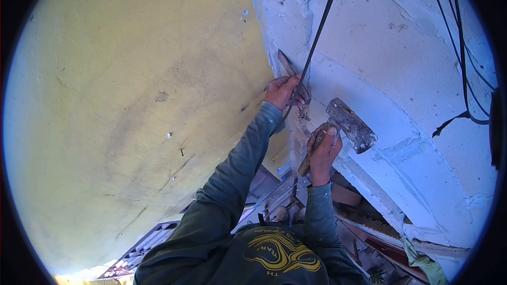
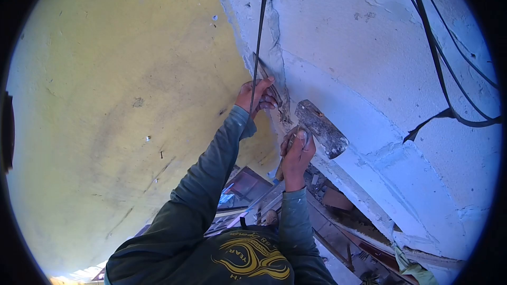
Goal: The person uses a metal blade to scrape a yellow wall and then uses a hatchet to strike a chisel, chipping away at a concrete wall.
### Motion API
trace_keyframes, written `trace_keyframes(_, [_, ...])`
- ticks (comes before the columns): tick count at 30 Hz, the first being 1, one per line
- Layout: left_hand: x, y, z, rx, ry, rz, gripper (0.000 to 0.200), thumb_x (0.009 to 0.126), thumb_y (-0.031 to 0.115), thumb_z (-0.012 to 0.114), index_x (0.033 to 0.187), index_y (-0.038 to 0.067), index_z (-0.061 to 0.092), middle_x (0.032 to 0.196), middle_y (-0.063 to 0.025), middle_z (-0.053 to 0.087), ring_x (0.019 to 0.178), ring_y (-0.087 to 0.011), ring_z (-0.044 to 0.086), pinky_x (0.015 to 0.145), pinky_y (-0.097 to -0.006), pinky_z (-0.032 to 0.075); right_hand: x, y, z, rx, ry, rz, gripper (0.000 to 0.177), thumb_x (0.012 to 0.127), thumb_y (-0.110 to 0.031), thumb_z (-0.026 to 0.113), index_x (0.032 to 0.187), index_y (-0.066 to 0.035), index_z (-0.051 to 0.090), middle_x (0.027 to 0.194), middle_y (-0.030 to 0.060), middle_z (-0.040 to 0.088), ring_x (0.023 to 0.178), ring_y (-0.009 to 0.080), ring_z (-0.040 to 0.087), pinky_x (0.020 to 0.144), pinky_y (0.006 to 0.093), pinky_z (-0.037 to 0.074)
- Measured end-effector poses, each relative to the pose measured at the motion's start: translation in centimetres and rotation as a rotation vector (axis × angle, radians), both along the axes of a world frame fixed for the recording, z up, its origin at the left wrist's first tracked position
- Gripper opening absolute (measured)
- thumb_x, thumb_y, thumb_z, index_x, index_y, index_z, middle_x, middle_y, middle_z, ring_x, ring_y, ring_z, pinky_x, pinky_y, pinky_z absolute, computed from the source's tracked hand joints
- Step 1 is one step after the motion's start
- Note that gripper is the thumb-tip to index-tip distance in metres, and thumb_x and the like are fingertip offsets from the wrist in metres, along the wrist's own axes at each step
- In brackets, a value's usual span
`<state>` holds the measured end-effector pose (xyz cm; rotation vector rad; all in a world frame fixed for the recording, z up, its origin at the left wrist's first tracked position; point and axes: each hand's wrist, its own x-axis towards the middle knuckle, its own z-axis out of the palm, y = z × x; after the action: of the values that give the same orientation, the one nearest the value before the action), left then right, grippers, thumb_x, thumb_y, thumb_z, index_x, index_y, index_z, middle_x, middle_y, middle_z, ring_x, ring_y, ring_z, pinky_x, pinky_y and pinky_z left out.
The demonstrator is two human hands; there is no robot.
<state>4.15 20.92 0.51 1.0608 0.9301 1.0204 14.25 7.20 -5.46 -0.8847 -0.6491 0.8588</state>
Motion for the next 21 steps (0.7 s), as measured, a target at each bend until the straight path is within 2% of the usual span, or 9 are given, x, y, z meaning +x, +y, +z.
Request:
trace_keyframes(7, [-0.1,0.8,-0.7,0.017,0.031,0.002,0.033,0.084,0.034,0.069,0.081,0.004,0.057,0.068,-0.0079,0.059,0.055,-0.0192,0.062,0.052,-0.0310,0.053,-0.5,-0.4,-0.5,0.021,0.036,0.011,0.040,0.097,-0.043,0.046,0.088,-0.004,0.049,0.067,0.0024,0.050,0.050,0.0079,0.045,0.044,0.0223,0.034])
trace_keyframes(10, [-0.2,0.6,-0.6,0.040,0.039,0.003,0.034,0.085,0.035,0.068,0.078,0.004,0.056,0.067,-0.0087,0.060,0.055,-0.0188,0.062,0.051,-0.0299,0.053,-1.1,-0.8,-0.7,0.049,0.058,-0.023,0.044,0.096,-0.047,0.047,0.087,-0.004,0.049,0.066,0.0030,0.050,0.050,0.0086,0.045,0.044,0.0227,0.034])
trace_keyframes(13, [0.5,0.8,-0.4,0.034,0.014,-0.030,0.034,0.085,0.035,0.067,0.078,0.004,0.057,0.066,-0.0092,0.061,0.054,-0.0185,0.062,0.051,-0.0295,0.052,-1.8,-0.6,-1.1,0.152,0.056,-0.041,0.049,0.094,-0.052,0.047,0.085,-0.003,0.050,0.067,0.0041,0.050,0.051,0.0098,0.047,0.044,0.0231,0.035])
trace_keyframes(15, [0.8,0.9,-0.4,0.029,-0.037,-0.001,0.034,0.085,0.035,0.067,0.078,0.004,0.057,0.065,-0.0103,0.061,0.054,-0.0187,0.062,0.050,-0.0290,0.052,-2.8,0.0,-1.4,0.322,0.119,-0.137,0.056,0.094,-0.056,0.043,0.082,-0.002,0.046,0.062,0.0052,0.047,0.048,0.0135,0.048,0.042,0.0254,0.035])
trace_keyframes(18, [1.0,0.9,-0.2,0.006,-0.050,0.042,0.035,0.085,0.036,0.067,0.077,0.003,0.057,0.066,-0.0116,0.062,0.054,-0.0188,0.062,0.049,-0.0282,0.052,-4.3,2.1,-2.0,0.380,0.215,-0.221,0.053,0.095,-0.054,0.044,0.082,-0.003,0.046,0.062,0.0039,0.048,0.047,0.0121,0.047,0.042,0.0251,0.035])
trace_keyframes(19, [1.0,0.9,-0.3,0.005,-0.041,0.040,0.035,0.085,0.036,0.067,0.077,0.003,0.057,0.066,-0.0116,0.062,0.054,-0.0188,0.062,0.049,-0.0282,0.052,-4.9,4.0,-4.0,0.378,0.223,-0.224,0.053,0.095,-0.054,0.044,0.082,-0.003,0.046,0.062,0.0039,0.048,0.047,0.0121,0.047,0.042,0.0251,0.035])
trace_keyframes(21, [1.3,0.9,-0.4,0.030,-0.068,0.077,0.036,0.085,0.037,0.067,0.077,0.003,0.058,0.067,-0.0130,0.063,0.054,-0.0191,0.063,0.050,-0.0276,0.052,-5.8,8.0,-8.6,0.029,-0.034,-0.232,0.046,0.097,-0.049,0.044,0.082,-0.005,0.047,0.060,0.0021,0.048,0.045,0.0106,0.046,0.041,0.0245,0.035])
